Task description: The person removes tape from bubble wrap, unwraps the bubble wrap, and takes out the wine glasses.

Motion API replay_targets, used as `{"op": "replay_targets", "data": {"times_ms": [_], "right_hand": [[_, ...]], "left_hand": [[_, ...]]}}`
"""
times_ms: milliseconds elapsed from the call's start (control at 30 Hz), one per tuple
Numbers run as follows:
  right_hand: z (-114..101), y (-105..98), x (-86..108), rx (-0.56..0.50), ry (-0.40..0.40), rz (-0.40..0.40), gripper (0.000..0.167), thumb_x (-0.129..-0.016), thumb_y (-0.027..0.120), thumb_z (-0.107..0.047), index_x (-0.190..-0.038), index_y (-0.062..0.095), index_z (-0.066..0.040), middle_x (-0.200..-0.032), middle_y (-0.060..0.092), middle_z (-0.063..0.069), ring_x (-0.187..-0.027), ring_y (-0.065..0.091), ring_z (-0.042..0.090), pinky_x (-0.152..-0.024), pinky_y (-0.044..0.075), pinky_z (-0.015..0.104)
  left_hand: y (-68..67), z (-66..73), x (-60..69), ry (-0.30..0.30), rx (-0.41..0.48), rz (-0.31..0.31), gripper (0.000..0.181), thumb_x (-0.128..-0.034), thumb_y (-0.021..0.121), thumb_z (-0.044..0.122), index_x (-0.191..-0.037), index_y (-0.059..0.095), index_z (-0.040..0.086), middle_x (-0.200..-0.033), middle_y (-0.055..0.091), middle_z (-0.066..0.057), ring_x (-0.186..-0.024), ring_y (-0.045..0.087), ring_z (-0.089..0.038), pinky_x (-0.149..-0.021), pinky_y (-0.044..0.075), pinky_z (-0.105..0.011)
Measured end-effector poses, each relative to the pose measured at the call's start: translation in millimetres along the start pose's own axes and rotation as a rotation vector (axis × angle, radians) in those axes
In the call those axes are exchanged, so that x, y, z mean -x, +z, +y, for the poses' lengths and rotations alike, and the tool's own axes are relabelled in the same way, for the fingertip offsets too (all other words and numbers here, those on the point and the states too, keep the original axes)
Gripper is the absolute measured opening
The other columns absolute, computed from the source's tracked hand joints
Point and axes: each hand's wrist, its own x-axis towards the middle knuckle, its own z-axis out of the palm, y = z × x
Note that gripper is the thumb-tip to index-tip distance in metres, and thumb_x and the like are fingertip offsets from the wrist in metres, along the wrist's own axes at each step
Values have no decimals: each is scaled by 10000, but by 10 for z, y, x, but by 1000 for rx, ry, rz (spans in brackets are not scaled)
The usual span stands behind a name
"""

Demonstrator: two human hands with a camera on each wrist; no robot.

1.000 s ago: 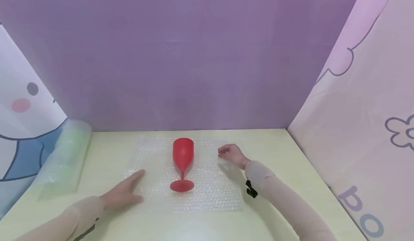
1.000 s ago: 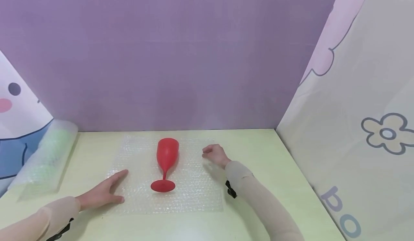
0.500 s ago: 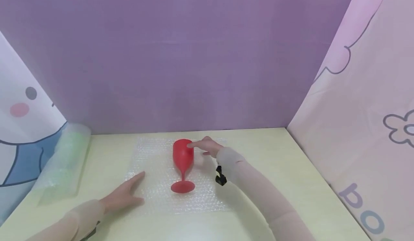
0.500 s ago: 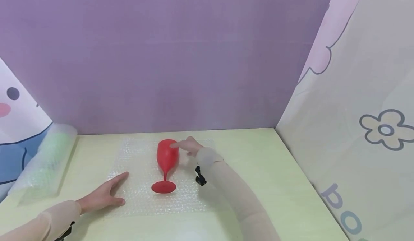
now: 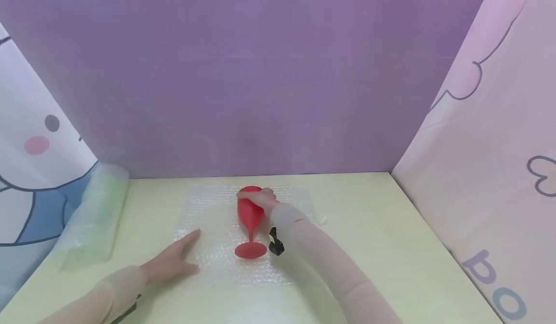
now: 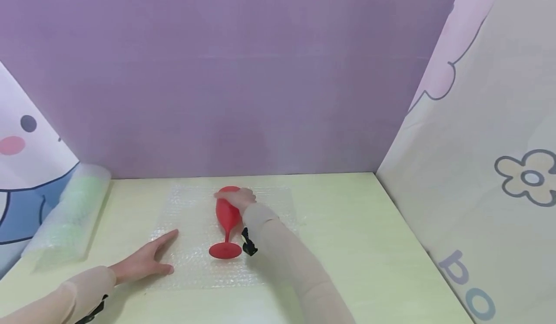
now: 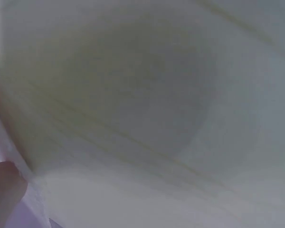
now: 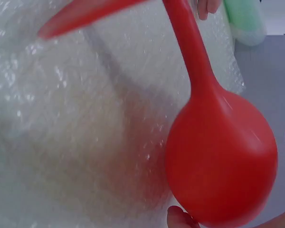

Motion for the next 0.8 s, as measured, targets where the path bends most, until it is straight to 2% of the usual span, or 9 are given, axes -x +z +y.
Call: {"op": "replay_targets", "data": {"times_ms": [67, 200, 300, 533, 633, 800], "right_hand": [[-4, 36, 22, 22, -11, 18, 865, -629, 749, -519, -1278, 368, -91, -1115, 506, 78, -1011, 480, 259, -713, 537, 363], [0, 81, 60, 53, -33, 29, 856, -638, 754, -492, -1284, 374, -79, -1133, 496, 89, -1034, 466, 272, -769, 529, 402], [-6, 118, 65, 18, -23, 14, 849, -641, 757, -483, -1281, 370, -80, -1123, 501, 88, -1026, 469, 275, -772, 527, 401], [54, 173, 36, -129, 71, -67, 905, -585, 797, -481, -1294, 355, -133, -1073, 529, 81, -975, 501, 268, -642, 541, 345], [69, 166, 36, -136, 90, -61, 925, -552, 814, -480, -1288, 358, -152, -1068, 527, 85, -971, 495, 278, -620, 539, 355], [77, 153, 35, -117, 78, -66, 920, -567, 793, -506, -1292, 352, -151, -1074, 526, 79, -980, 491, 272, -643, 529, 349]], "left_hand": [[4, -2, -4, -1, -3, 1, 946, -743, 708, 351, -1446, 179, 4, -1508, 148, -207, -1369, 130, -419, -1100, 112, -561], [5, 27, 8, 5, -4, 7, 942, -747, 710, 339, -1444, 179, -5, -1505, 152, -215, -1366, 132, -424, -1101, 112, -559], [-9, 67, 25, 3, 6, 11, 944, -742, 716, 323, -1442, 180, -13, -1500, 154, -228, -1361, 130, -438, -1096, 110, -573], [5, 110, 21, -11, 8, 2, 925, -756, 708, 300, -1445, 173, -8, -1503, 145, -223, -1364, 123, -432, -1100, 106, -569], [11, 122, 23, -10, 17, 3, 924, -755, 710, 294, -1444, 176, -9, -1502, 148, -223, -1365, 124, -430, -1101, 104, -566], [11, 143, 35, -2, 18, 11, 924, -754, 711, 291, -1439, 178, -25, -1495, 149, -241, -1358, 121, -446, -1095, 100, -578]]}}
